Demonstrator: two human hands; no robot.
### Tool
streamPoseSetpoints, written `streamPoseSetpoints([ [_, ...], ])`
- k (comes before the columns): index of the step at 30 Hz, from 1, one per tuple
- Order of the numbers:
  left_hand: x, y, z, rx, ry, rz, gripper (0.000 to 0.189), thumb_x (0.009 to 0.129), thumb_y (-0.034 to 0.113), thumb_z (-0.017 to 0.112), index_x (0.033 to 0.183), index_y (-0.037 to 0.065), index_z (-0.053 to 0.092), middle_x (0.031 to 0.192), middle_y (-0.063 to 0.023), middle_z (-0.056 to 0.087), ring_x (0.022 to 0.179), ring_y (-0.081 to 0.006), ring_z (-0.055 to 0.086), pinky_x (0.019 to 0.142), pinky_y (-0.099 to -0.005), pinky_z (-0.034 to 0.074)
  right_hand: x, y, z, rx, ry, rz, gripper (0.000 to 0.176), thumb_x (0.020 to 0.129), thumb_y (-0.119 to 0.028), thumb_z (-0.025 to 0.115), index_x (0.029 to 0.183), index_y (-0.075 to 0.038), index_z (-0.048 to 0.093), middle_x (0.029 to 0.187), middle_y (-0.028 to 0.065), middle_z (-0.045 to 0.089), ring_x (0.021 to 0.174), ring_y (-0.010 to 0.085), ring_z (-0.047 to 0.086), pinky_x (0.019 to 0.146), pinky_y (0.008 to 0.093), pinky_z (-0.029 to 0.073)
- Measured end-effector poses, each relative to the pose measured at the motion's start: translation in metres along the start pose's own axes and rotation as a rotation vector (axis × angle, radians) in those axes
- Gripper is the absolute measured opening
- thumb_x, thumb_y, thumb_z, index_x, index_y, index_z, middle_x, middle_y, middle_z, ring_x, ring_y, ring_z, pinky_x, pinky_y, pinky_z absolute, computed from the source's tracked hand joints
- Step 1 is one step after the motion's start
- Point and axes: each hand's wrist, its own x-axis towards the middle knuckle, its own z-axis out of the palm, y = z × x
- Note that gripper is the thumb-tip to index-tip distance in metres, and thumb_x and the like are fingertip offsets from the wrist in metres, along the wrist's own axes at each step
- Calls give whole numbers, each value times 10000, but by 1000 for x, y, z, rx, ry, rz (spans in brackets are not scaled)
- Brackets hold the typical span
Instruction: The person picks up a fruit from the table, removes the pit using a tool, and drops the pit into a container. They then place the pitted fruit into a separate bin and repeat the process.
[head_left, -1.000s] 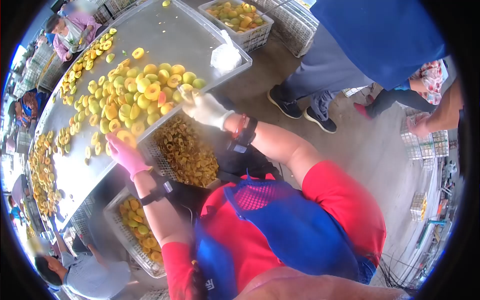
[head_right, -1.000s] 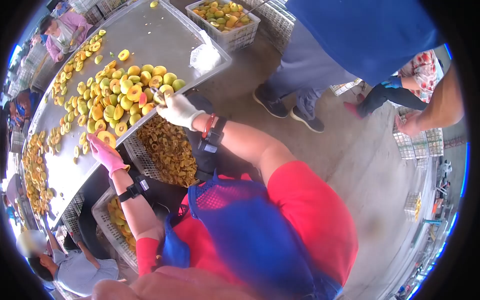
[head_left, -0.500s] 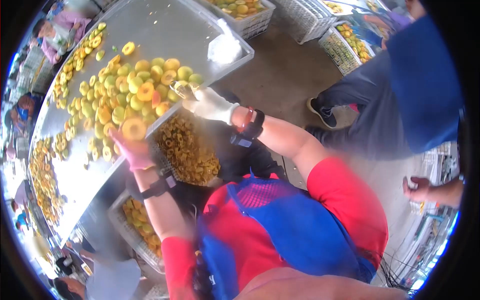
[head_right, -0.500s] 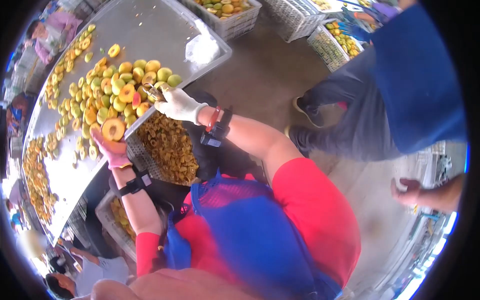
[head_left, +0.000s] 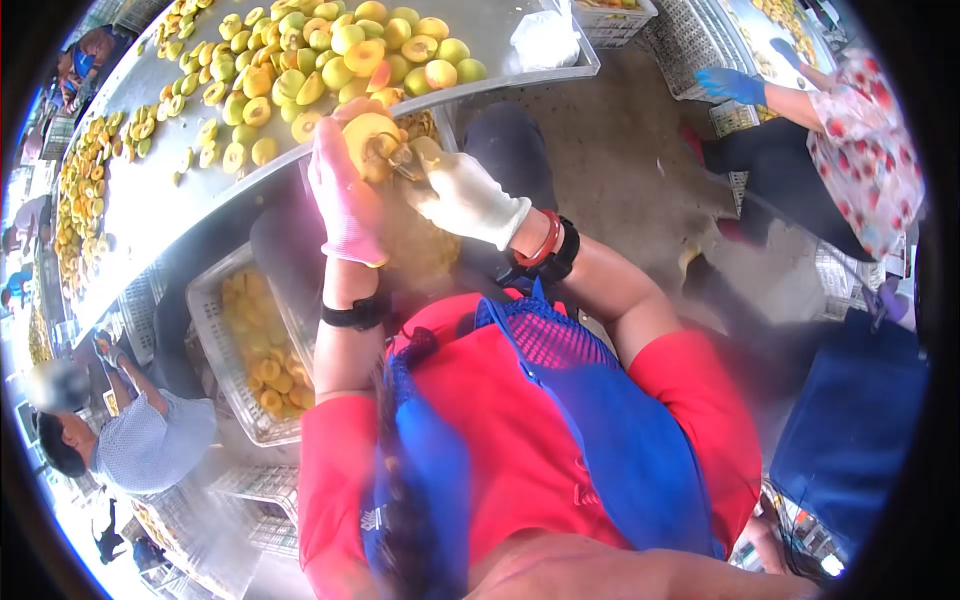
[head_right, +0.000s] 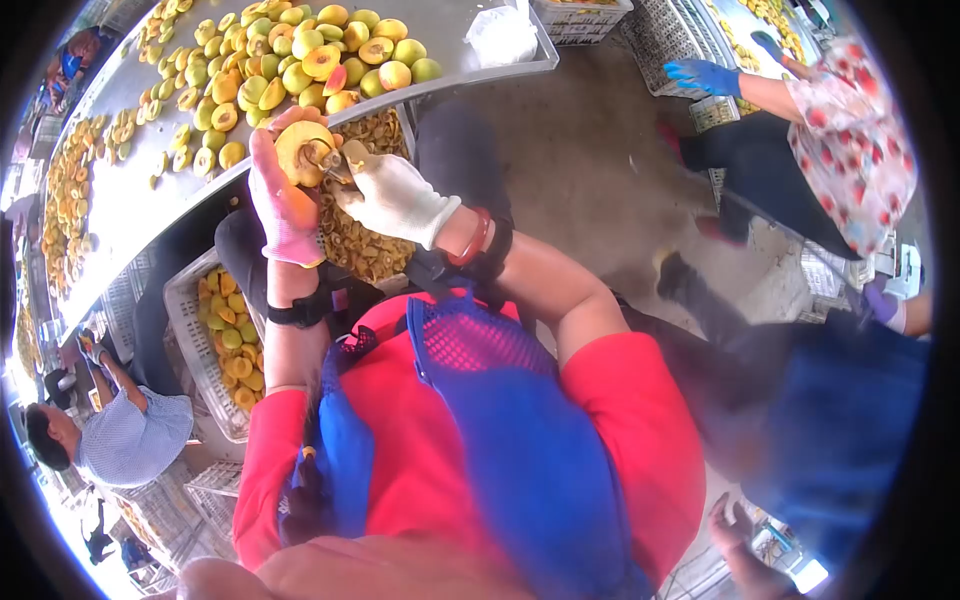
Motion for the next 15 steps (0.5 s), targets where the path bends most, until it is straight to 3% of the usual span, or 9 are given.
streamPoseSetpoints([
  [5,-17,9,15,101,110,139,508,1057,420,369,1178,-21,590,1104,-136,667,925,-225,656,874,-351,529,-4,-16,7,162,31,20,374,818,-136,668,1127,8,513,878,245,665,842,460,648,726,506,523],
  [11,-21,6,21,66,197,125,461,1067,345,348,1084,-2,652,1050,-89,664,958,-164,605,873,-296,476,-2,-15,10,155,-5,-41,379,804,-117,672,1122,25,523,897,269,660,883,465,640,738,491,528],
  [15,-19,-1,10,156,193,108,565,1063,445,329,1042,-13,659,985,-94,672,904,-172,622,829,-296,491,-3,-12,11,192,-94,24,380,805,-116,666,1120,33,515,885,278,655,882,470,639,739,496,527],
])
